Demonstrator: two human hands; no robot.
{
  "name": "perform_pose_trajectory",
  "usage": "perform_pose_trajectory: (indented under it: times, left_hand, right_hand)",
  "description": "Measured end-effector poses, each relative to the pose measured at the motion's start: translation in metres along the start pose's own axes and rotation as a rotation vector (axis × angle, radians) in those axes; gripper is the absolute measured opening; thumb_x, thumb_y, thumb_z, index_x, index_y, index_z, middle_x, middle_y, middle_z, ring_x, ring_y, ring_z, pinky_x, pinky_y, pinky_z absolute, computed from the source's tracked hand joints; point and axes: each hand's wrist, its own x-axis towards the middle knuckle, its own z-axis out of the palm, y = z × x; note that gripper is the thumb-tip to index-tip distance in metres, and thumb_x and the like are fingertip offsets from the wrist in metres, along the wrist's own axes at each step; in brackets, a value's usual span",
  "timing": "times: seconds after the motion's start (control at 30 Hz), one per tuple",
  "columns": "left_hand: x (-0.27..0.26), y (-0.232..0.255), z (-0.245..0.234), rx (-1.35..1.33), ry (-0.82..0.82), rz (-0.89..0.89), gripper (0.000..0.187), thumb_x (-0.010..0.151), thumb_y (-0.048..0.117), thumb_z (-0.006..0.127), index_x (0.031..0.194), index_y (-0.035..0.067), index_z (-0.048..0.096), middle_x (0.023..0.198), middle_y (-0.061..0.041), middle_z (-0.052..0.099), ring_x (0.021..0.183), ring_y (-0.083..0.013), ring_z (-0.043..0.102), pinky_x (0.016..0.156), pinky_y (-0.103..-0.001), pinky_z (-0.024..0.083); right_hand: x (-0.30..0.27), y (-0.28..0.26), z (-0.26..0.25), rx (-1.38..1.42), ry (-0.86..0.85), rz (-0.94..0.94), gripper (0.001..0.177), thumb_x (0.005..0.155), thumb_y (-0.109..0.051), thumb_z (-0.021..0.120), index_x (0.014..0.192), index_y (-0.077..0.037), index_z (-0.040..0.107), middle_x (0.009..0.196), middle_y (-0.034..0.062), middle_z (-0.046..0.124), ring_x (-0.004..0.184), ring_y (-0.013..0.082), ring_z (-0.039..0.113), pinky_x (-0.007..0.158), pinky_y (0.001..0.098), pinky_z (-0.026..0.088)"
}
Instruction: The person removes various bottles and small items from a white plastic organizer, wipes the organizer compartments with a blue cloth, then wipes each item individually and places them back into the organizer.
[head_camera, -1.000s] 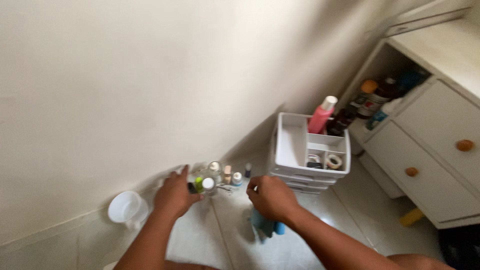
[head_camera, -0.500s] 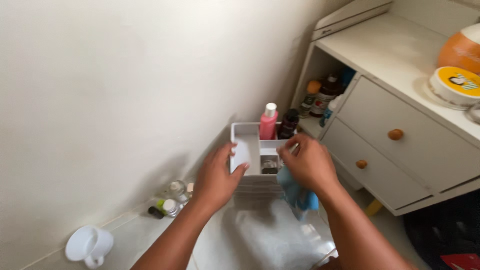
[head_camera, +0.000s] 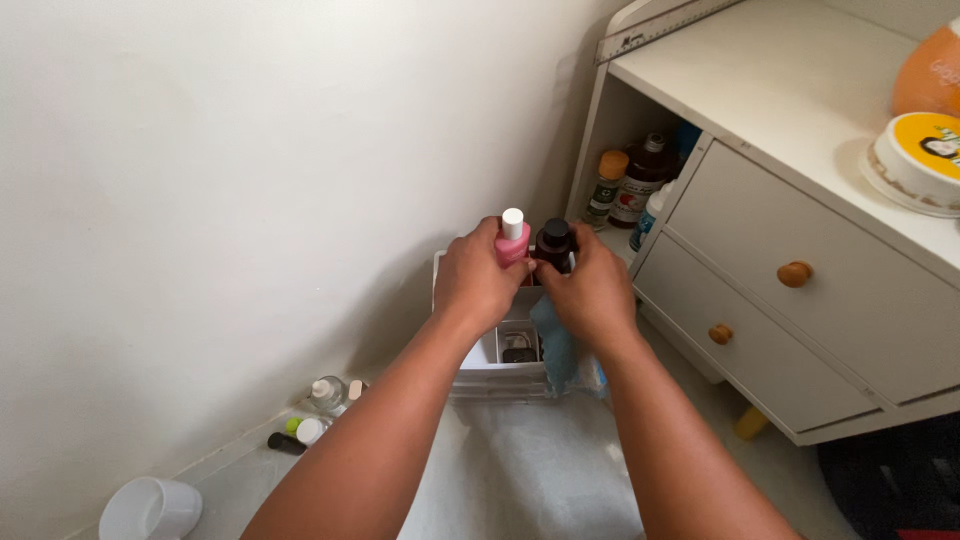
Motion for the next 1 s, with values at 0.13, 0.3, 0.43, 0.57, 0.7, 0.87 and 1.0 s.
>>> perform_pose_trajectory:
  times: [0.13,0.3,0.43,0.57,0.7,0.87,1.0]
  left_hand:
    - [-0.003,0.008,-0.004,0.002,0.031,0.023,0.028,0.088,0.018,0.075,0.111,0.007,0.065,0.1,-0.016,0.075,0.096,-0.0361,0.072,0.083,-0.048,0.056]
    - [-0.018,0.025,-0.027,-0.082,0.102,0.154,0.029,0.085,0.015,0.077,0.108,0.005,0.064,0.1,-0.016,0.074,0.095,-0.0381,0.07,0.078,-0.048,0.055]
    - [-0.041,0.038,-0.07,-0.156,0.04,0.129,0.027,0.087,0.016,0.073,0.111,0.007,0.065,0.096,-0.014,0.076,0.089,-0.0328,0.074,0.076,-0.044,0.055]
    - [-0.076,0.029,-0.121,-0.081,-0.012,0.071,0.027,0.089,0.018,0.071,0.112,0.007,0.064,0.093,-0.015,0.076,0.082,-0.029,0.075,0.073,-0.041,0.055]
    - [-0.125,-0.003,-0.156,-0.171,-0.034,0.061,0.034,0.086,0.008,0.062,0.12,0.009,0.065,0.096,-0.011,0.078,0.082,-0.0216,0.077,0.073,-0.035,0.058]
    - [-0.177,-0.067,-0.176,-0.074,-0.179,-0.204,0.031,0.092,0.012,0.061,0.123,0.012,0.066,0.099,-0.012,0.078,0.087,-0.0239,0.074,0.081,-0.038,0.056]
    - [-0.202,-0.12,-0.185,-0.005,-0.205,-0.28,0.036,0.089,0.011,0.064,0.126,0.014,0.064,0.11,-0.009,0.075,0.101,-0.0212,0.072,0.089,-0.039,0.054]
  right_hand:
    - [-0.002,-0.003,-0.005,0.013,0.093,-0.15,0.064,0.075,-0.028,0.086,0.13,-0.006,0.062,0.113,0.0181,0.073,0.105,0.0354,0.071,0.088,0.045,0.055]
    - [-0.013,-0.02,-0.02,0.053,0.074,-0.105,0.053,0.077,-0.024,0.085,0.125,-0.01,0.067,0.112,0.0134,0.076,0.104,0.0295,0.072,0.087,0.0431,0.055]
    - [-0.034,-0.051,-0.042,0.16,0.028,-0.185,0.049,0.079,-0.02,0.083,0.124,-0.01,0.067,0.11,0.0095,0.078,0.097,0.0223,0.078,0.083,0.0377,0.06]
    - [-0.067,-0.084,-0.049,0.153,-0.012,-0.33,0.046,0.078,-0.021,0.085,0.119,-0.008,0.07,0.11,0.0088,0.079,0.094,0.0218,0.077,0.078,0.0375,0.059]
    - [-0.098,-0.107,-0.03,0.125,-0.33,-0.126,0.042,0.079,-0.025,0.079,0.119,-0.014,0.07,0.107,0.0049,0.08,0.083,0.0226,0.08,0.071,0.0387,0.063]
    - [-0.14,-0.114,0.027,0.051,-0.456,-0.341,0.044,0.073,-0.024,0.084,0.113,-0.011,0.072,0.102,0.0115,0.078,0.088,0.0274,0.076,0.081,0.0386,0.057]
    - [-0.17,-0.115,0.079,-0.072,-0.521,-0.443,0.043,0.069,-0.023,0.086,0.107,-0.009,0.072,0.104,0.0152,0.074,0.096,0.0331,0.07,0.082,0.0424,0.055]
